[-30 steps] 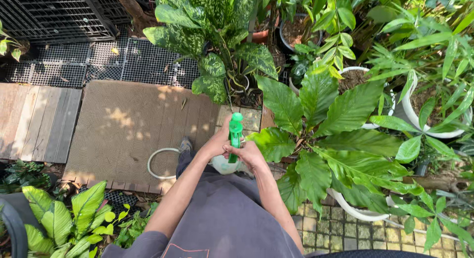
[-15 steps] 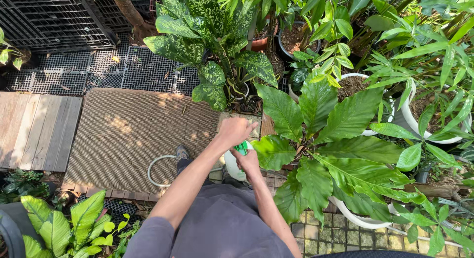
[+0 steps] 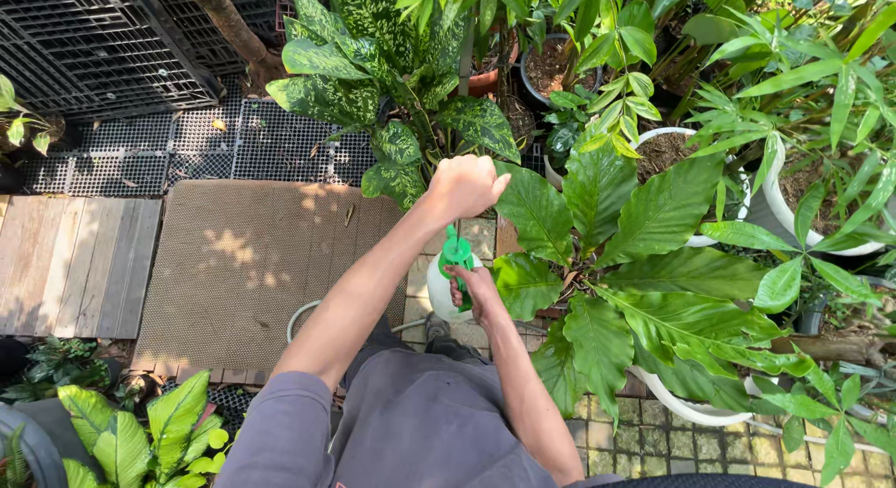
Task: The person uses a handheld pump sprayer to mist water onto several potted plants arranged on a tiled patio. They move between different plants, spraying leaves and soil, then briefly pump the sprayer to build pressure before continuing.
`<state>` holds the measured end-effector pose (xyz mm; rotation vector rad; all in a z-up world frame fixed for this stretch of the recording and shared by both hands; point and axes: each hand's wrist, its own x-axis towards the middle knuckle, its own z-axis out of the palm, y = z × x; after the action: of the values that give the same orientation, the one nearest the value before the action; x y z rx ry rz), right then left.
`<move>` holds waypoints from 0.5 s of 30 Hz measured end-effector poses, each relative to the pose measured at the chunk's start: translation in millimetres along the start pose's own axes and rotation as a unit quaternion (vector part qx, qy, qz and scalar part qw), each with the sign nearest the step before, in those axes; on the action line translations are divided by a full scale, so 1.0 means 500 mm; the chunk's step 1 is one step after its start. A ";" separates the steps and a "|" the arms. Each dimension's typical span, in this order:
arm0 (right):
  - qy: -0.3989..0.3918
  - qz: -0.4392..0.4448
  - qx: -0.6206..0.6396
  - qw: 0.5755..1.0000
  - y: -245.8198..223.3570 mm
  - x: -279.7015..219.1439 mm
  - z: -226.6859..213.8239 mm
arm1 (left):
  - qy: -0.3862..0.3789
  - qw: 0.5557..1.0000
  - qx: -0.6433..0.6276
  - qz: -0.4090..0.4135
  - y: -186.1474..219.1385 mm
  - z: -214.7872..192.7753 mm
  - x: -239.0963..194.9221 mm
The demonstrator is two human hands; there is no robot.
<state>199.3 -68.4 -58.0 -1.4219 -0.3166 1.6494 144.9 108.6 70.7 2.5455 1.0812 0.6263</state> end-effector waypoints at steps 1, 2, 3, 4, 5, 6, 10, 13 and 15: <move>0.004 -0.022 -0.020 1.000 0.007 -0.002 0.001 | 0.008 1.000 0.001 0.006 -0.002 -0.002 -0.001; 0.009 -0.044 -0.041 0.998 0.019 -0.011 0.005 | -0.026 1.000 0.002 -0.007 -0.003 0.000 -0.013; 0.029 -0.066 -0.063 0.995 0.032 -0.024 0.010 | -0.062 0.998 0.002 -0.018 0.001 0.007 -0.030; 0.049 -0.088 -0.085 0.991 0.050 -0.041 0.016 | -0.097 0.995 0.002 -0.029 0.006 0.015 -0.048; 0.065 -0.121 -0.113 0.984 0.044 -0.041 0.016 | -0.126 0.992 -0.002 -0.031 0.012 0.024 -0.061; 0.093 -0.132 -0.164 0.973 0.037 -0.042 0.014 | -0.155 0.987 -0.007 -0.032 0.020 0.035 -0.073; 0.134 -0.137 -0.153 0.969 0.007 -0.001 0.053 | -0.124 0.991 0.040 0.014 -0.001 0.051 -0.057; 0.135 -0.111 -0.106 0.979 0.066 -0.049 0.013 | -0.112 0.993 0.006 0.031 0.023 0.099 -0.073; 0.137 -0.085 -0.085 0.983 0.041 -0.026 0.015 | -0.079 0.996 -0.017 0.033 0.011 0.088 -0.019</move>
<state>182.4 -87.1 -61.8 -1.6788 -0.4144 1.2949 164.4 93.2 32.7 2.5598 0.9298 0.4477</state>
